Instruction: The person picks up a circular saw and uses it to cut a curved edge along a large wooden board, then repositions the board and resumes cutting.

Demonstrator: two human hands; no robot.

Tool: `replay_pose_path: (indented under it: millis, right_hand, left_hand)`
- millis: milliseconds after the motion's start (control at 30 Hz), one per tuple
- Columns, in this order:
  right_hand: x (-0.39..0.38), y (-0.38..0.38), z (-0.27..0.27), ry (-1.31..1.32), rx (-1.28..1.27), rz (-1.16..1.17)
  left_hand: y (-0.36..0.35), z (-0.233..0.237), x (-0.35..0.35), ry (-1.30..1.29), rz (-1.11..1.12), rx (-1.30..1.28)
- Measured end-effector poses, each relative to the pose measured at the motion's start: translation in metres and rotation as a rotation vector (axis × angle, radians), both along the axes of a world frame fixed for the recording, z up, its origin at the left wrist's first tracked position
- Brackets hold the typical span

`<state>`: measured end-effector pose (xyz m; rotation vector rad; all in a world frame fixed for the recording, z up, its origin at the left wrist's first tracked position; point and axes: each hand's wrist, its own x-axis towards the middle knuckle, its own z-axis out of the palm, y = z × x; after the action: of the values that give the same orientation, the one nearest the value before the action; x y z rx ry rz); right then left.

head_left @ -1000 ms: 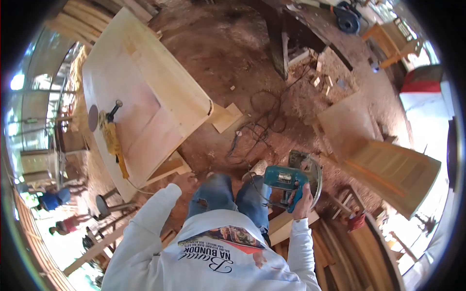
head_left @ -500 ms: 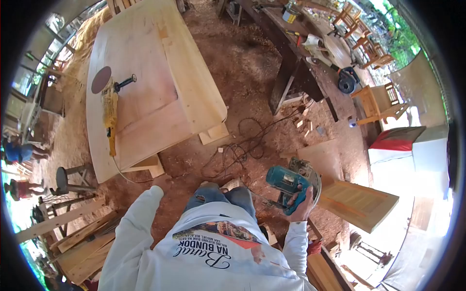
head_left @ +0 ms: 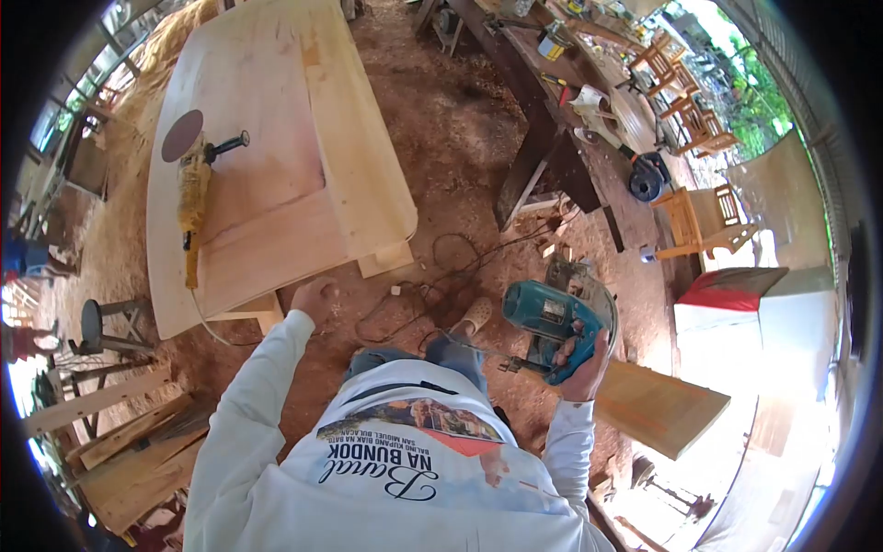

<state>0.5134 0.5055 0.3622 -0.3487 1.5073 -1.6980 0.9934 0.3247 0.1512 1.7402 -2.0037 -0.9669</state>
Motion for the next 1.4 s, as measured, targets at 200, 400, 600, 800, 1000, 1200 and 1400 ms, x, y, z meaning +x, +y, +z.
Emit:
replay_pose_path:
  millis: [200, 400, 600, 800, 1000, 1200, 1400]
  right_hand:
    - [-0.100, -0.084, 0.025, 0.122, -0.228, 0.281]
    - [-0.197, -0.179, 0.109, 0.222, -0.349, 0.371]
    - [-0.255, -0.262, 0.157, 0.313, -0.624, 0.510]
    - [-0.252, -0.346, 0.160, 0.245, -0.577, 0.631]
    - [-0.229, -0.458, 0.118, 0.118, -0.513, 0.712]
    - [-0.171, -0.635, 0.083, 0.116, -0.417, 0.713]
    - [-0.127, -0.788, 0.072, 0.068, -0.166, 0.680]
  left_hand:
    - [-0.059, 0.001, -0.156, -0.051, -0.079, -0.045]
    - [-0.108, -0.040, -0.203, 0.165, 0.286, -0.235]
    - [-0.125, -0.005, -0.188, -0.175, 0.473, -0.250]
    - [-0.123, 0.007, -0.200, -0.156, 0.633, -0.176]
    - [-0.219, -0.001, -0.204, 0.044, 0.730, -0.284]
    - [-0.401, -0.037, -0.156, 0.006, 0.784, -0.322]
    - [-0.546, -0.011, -0.150, 0.167, 0.766, -0.334]
